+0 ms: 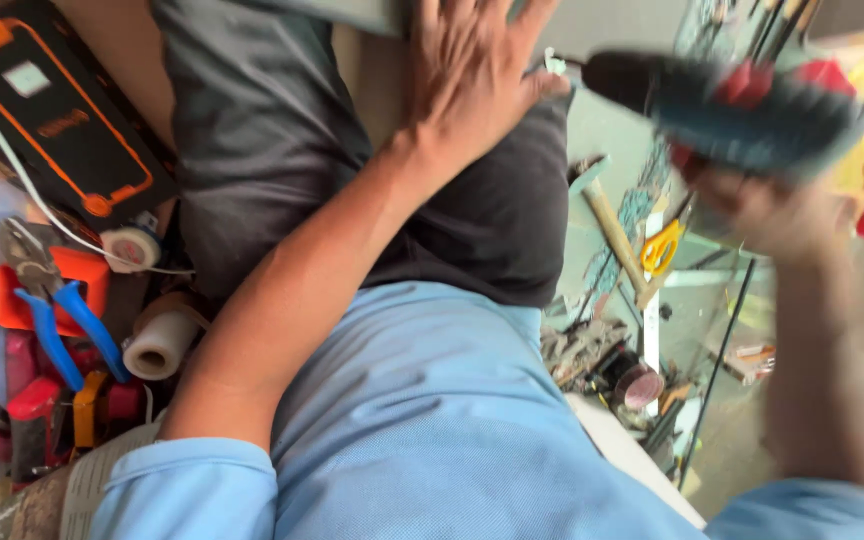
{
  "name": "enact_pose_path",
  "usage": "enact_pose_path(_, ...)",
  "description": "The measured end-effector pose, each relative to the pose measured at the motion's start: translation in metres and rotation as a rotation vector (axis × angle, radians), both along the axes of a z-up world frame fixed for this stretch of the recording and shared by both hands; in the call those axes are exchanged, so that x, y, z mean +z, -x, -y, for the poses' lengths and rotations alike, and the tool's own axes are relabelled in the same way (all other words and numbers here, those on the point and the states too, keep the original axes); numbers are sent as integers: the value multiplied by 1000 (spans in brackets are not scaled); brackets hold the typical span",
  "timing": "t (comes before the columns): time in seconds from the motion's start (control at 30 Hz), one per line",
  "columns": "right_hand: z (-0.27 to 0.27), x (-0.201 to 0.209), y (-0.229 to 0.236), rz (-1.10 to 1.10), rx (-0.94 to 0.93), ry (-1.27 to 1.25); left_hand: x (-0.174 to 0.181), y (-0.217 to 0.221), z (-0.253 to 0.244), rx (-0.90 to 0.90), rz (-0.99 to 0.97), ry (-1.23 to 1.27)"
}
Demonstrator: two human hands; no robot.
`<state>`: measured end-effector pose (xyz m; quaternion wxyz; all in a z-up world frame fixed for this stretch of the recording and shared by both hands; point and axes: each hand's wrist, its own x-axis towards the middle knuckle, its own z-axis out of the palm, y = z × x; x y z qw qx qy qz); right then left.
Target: The recorder is attaching metal hangers to the back of a frame using screws, a power drill, and a hammer.
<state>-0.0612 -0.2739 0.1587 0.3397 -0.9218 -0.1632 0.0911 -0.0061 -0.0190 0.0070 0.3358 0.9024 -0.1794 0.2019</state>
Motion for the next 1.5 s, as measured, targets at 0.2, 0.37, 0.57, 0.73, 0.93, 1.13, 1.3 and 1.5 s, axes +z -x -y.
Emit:
enact_pose_path(0.2, -25, -84, 107, -257, -579, -738, 34, 47, -30, -130, -228, 578)
enact_pose_path(0.37, -64, -90, 138, -335, -556, -1087, 43, 80, -10, -392, -665, 1201)
enact_pose_path(0.57, -81, -86, 130, -488, -443, -1310, 71, 74, -20, -595, -842, 1527)
enact_pose_path(0.73, -87, -101, 132, -568, -423, -1409, 69, 78, -21, -538, -830, 1541)
enact_pose_path(0.93, -92, -100, 130, -552, -402, -1440, 73, 78, -21, -536, -782, 1541)
enact_pose_path(1.13, -95, -100, 129, -559, -386, -1427, 72, 81, -22, -504, -788, 1544)
enact_pose_path(1.3, -107, -100, 129, -534, -388, -1446, 72, 83, -16, -598, -744, 1558)
enact_pose_path(1.5, -121, -112, 139, -569, -407, -1525, 93, 83, -25, -727, -715, 1368)
